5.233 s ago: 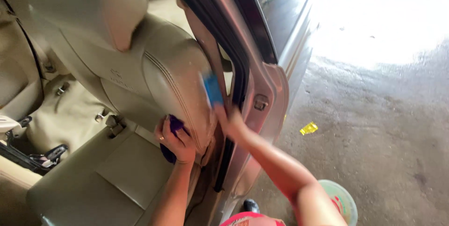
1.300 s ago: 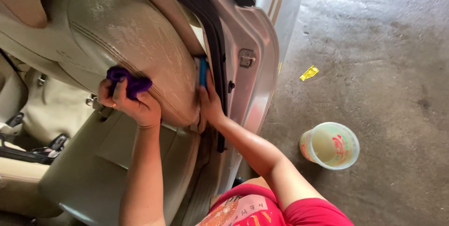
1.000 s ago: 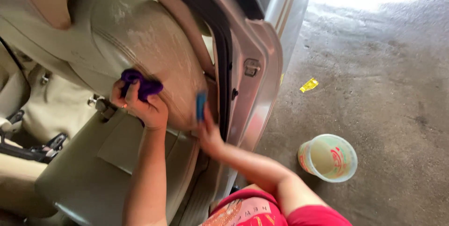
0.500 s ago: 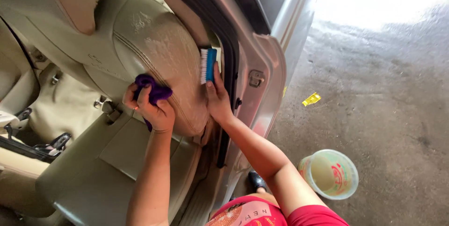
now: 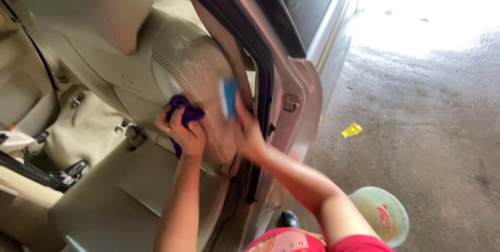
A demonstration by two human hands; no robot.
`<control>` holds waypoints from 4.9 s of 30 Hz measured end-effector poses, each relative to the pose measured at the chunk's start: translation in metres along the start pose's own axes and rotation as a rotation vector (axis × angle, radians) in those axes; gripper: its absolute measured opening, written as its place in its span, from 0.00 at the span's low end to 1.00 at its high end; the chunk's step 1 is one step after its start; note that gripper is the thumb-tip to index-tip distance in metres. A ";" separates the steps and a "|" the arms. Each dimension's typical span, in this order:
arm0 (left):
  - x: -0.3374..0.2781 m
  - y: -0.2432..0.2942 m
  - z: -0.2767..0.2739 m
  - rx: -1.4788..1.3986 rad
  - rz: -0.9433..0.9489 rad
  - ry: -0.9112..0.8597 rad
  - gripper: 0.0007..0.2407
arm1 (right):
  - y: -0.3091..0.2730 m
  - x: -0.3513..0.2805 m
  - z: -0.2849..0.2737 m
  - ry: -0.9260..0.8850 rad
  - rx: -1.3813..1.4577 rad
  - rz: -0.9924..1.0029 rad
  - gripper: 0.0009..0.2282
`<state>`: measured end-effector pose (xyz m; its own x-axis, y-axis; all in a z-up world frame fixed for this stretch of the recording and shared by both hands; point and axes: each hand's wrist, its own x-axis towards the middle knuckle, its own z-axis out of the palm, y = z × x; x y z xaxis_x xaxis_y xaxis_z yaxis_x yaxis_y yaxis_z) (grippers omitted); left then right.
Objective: Cleaning a leather car seat with a brush, spray, and cloth.
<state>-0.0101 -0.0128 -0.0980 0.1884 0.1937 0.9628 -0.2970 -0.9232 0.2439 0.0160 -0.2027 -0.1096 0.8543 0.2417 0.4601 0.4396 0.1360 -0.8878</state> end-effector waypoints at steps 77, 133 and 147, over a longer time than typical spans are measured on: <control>-0.107 -0.015 -0.071 -0.763 -1.353 -0.388 0.13 | 0.122 -0.075 -0.075 -0.721 -0.874 -0.786 0.20; -0.188 -0.064 -0.031 -0.292 -0.712 -0.372 0.21 | -0.173 0.061 0.007 -0.283 -1.127 -0.535 0.25; -0.126 -0.002 -0.066 -0.395 -0.866 -0.413 0.15 | -0.189 0.121 0.049 -0.273 -1.172 -0.549 0.23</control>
<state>-0.0953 -0.0135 -0.2116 0.7678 0.5415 0.3424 -0.1787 -0.3323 0.9261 0.0225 -0.1526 0.1141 0.4671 0.6252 0.6252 0.8039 -0.5947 -0.0060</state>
